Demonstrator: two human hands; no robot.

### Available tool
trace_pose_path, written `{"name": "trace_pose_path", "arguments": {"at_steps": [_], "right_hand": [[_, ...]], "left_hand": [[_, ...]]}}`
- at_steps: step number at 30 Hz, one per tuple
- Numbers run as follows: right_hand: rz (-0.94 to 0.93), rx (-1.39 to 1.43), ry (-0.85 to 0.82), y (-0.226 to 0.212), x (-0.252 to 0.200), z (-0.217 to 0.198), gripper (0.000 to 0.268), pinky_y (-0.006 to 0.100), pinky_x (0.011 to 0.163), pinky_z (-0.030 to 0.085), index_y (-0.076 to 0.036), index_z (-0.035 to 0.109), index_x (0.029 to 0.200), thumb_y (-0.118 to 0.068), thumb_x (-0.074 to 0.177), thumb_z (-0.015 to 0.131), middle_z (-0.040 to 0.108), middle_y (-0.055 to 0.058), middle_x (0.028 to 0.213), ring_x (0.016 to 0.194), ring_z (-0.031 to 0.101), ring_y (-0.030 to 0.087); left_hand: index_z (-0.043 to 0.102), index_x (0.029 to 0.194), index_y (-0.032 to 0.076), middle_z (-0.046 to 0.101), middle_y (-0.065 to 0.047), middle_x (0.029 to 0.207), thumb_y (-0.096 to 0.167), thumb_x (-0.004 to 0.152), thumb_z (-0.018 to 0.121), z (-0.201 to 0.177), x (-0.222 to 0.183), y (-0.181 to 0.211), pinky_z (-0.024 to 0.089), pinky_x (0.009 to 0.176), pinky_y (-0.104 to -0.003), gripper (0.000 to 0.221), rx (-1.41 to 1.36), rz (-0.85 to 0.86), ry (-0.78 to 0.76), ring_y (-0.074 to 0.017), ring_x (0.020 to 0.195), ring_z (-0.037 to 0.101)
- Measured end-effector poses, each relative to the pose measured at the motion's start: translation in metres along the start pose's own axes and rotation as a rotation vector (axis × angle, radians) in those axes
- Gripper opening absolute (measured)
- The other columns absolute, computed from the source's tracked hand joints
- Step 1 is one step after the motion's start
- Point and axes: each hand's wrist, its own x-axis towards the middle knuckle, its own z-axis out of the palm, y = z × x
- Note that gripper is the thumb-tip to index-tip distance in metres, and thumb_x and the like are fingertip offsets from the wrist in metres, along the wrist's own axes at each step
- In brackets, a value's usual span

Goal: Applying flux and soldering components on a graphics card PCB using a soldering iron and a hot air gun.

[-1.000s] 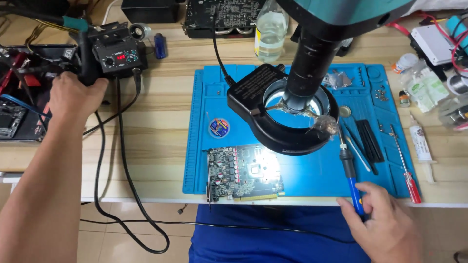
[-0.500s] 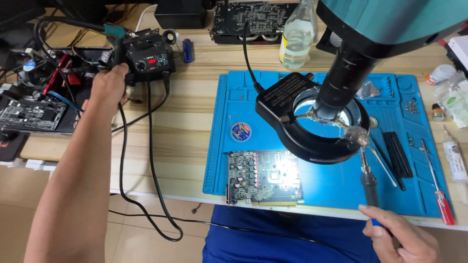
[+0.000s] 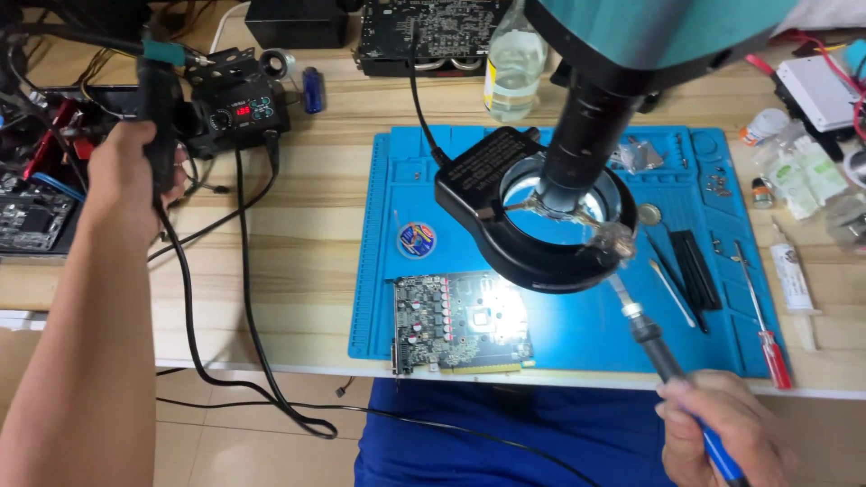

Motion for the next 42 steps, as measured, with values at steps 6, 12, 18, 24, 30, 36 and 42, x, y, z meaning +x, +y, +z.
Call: {"name": "trace_pose_path", "arguments": {"at_steps": [6, 12, 18, 24, 30, 36, 42], "right_hand": [[0.100, 0.124, 0.185, 0.002, 0.013, 0.029, 0.063, 0.044, 0.086, 0.066, 0.016, 0.060, 0.139, -0.040, 0.120, 0.037, 0.078, 0.034, 0.108, 0.094, 0.082, 0.040], [0.285, 0.381, 0.108, 0.010, 0.007, 0.037, 0.055, 0.044, 0.097, 0.068, 0.010, 0.056, 0.147, -0.033, 0.113, 0.052, 0.078, 0.027, 0.120, 0.104, 0.080, 0.034], [0.260, 0.264, 0.162, 0.022, -0.007, 0.034, 0.045, 0.033, 0.093, 0.059, 0.002, 0.068, 0.136, -0.033, 0.107, 0.065, 0.077, 0.010, 0.094, 0.090, 0.075, 0.021], [0.171, 0.555, 0.053, 0.009, 0.010, 0.040, 0.058, 0.043, 0.086, 0.074, 0.005, 0.060, 0.145, -0.044, 0.115, 0.050, 0.078, 0.027, 0.122, 0.098, 0.085, 0.037], [-0.297, 0.053, -0.081, -0.016, -0.024, 0.027, 0.029, 0.035, 0.087, 0.062, -0.021, 0.074, 0.127, -0.013, 0.099, 0.079, 0.079, 0.001, 0.109, 0.089, 0.077, 0.023], [-0.596, 0.498, -0.310, -0.132, 0.010, 0.044, 0.029, 0.054, 0.095, 0.071, -0.012, 0.064, 0.130, -0.003, 0.105, 0.075, 0.073, 0.011, 0.105, 0.098, 0.079, 0.036], [-0.788, 0.370, -0.387, -0.189, 0.044, 0.061, 0.023, 0.044, 0.108, 0.047, -0.017, 0.055, 0.144, -0.013, 0.124, 0.044, 0.076, 0.010, 0.131, 0.129, 0.061, 0.030]], "left_hand": [[0.050, 0.157, 0.004, 0.069, -0.007, 0.116, 0.035, 0.109, 0.065, -0.057, -0.085, -0.025, 0.070, 0.089, -0.015, 0.059, -0.239, 0.021, -0.275, -0.0073, 0.103, 0.074], [0.067, 0.137, 0.018, 0.071, -0.027, 0.125, 0.038, 0.101, 0.084, -0.112, -0.199, -0.077, 0.060, 0.086, -0.025, 0.044, -0.467, 0.164, -0.238, -0.0265, 0.107, 0.071], [0.059, 0.174, 0.026, 0.070, -0.031, 0.133, 0.042, 0.103, 0.092, -0.116, -0.324, -0.093, 0.045, 0.066, -0.026, 0.080, -0.673, 0.260, -0.487, -0.0201, 0.066, 0.059], [0.069, 0.151, 0.061, 0.073, -0.021, 0.122, 0.061, 0.112, 0.064, -0.138, -0.337, -0.138, 0.055, 0.027, -0.034, 0.039, -0.629, 0.004, -0.256, -0.0371, 0.049, 0.065], [0.067, 0.119, 0.016, 0.063, -0.032, 0.099, 0.027, 0.100, 0.067, -0.068, -0.418, -0.127, 0.054, 0.038, -0.038, 0.022, -0.724, 0.196, -0.404, -0.0405, 0.048, 0.069], [0.066, 0.104, 0.012, 0.075, -0.031, 0.085, 0.018, 0.089, 0.079, -0.069, -0.462, -0.145, 0.051, 0.053, -0.029, 0.021, -0.396, 0.189, -0.398, -0.0205, 0.055, 0.059], [0.054, 0.091, -0.004, 0.077, -0.001, 0.120, -0.027, 0.097, 0.027, 0.014, -0.456, -0.212, 0.050, 0.069, -0.012, 0.036, -0.111, 0.418, -0.519, -0.0033, 0.098, 0.075]]}}
